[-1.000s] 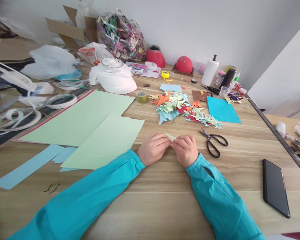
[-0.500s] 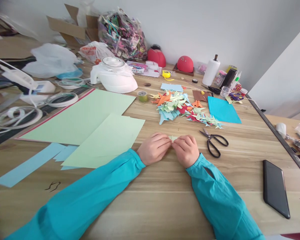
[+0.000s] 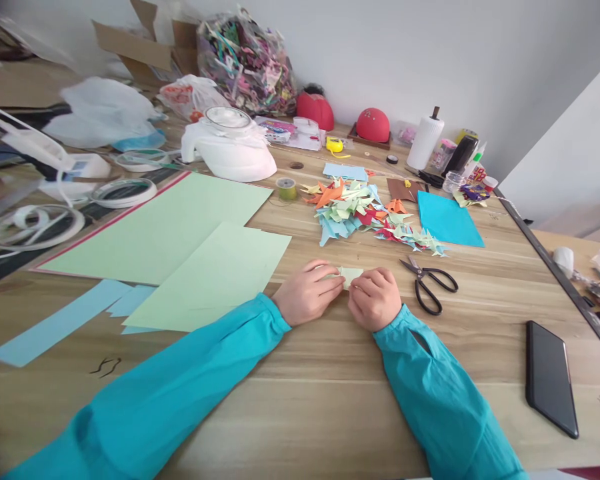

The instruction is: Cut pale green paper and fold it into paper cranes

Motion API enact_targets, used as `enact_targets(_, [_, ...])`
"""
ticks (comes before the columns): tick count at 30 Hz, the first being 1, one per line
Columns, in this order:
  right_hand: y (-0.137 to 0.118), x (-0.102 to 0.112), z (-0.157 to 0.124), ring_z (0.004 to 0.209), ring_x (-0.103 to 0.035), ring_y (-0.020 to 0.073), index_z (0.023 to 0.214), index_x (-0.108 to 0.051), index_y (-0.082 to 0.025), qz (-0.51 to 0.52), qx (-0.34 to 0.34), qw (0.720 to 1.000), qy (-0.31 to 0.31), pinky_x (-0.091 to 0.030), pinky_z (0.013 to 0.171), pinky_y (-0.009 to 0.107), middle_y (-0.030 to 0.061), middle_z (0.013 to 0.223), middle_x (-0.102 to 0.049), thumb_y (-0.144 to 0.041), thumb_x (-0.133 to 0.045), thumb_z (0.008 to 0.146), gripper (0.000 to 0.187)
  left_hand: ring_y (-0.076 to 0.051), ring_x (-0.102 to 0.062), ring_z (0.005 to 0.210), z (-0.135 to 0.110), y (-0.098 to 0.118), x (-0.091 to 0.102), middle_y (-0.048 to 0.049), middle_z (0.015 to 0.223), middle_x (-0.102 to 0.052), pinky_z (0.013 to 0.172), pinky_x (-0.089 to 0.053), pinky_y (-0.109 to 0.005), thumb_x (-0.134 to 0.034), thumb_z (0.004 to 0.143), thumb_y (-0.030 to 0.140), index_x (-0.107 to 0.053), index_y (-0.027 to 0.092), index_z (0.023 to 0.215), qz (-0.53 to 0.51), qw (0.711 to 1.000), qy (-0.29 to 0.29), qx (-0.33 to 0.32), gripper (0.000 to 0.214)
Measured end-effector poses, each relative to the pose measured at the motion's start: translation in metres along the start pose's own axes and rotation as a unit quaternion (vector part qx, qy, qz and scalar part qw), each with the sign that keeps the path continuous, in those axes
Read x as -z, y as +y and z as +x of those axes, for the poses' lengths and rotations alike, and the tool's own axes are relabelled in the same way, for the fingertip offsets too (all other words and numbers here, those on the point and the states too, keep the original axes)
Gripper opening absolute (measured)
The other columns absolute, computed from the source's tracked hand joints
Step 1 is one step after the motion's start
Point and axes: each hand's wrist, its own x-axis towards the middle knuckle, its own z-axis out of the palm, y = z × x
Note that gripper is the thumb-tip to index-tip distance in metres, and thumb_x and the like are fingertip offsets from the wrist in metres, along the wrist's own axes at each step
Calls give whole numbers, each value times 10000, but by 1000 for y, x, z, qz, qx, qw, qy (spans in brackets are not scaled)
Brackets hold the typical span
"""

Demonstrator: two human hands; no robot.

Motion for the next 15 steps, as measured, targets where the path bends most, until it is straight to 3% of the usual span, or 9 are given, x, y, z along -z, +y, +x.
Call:
enact_targets(6, [10,4,-5,698,-596,162,641,-569,-204,-7,-27,999,36,-435,706,337,-3,684,-693,-98,-591,713,130,-176,-588,883,-7,-9,1,-25,853,-709,924,-425,-384,-484,884,88,-646,157,827,-5,1000,15,23,185])
enact_targets(9, [10,5,-5,743,-606,176,725,-605,-201,-9,-54,997,51,-442,717,345,18,745,-710,-105,-604,728,96,-176,-594,876,-9,-11,2,-29,855,-713,900,-440,-383,-485,873,79,-647,160,838,-7,999,29,35,185])
enact_targets(12, [4,3,-2,803,-609,188,837,-636,-186,6,-34,999,19,-451,743,351,36,826,-721,-128,-617,767,94,-171,-591,855,-6,-6,2,-29,836,-709,898,-448,-375,-482,883,91,-649,155,846,-14,999,21,27,183])
enact_targets(15, [-2,0,0,785,-605,173,812,-634,-183,5,1,1000,10,-454,758,343,23,810,-721,-77,-592,791,115,-178,-582,838,-1,1,1,-43,816,-697,876,-458,-377,-489,887,115,-646,143,818,-16,1000,16,15,173])
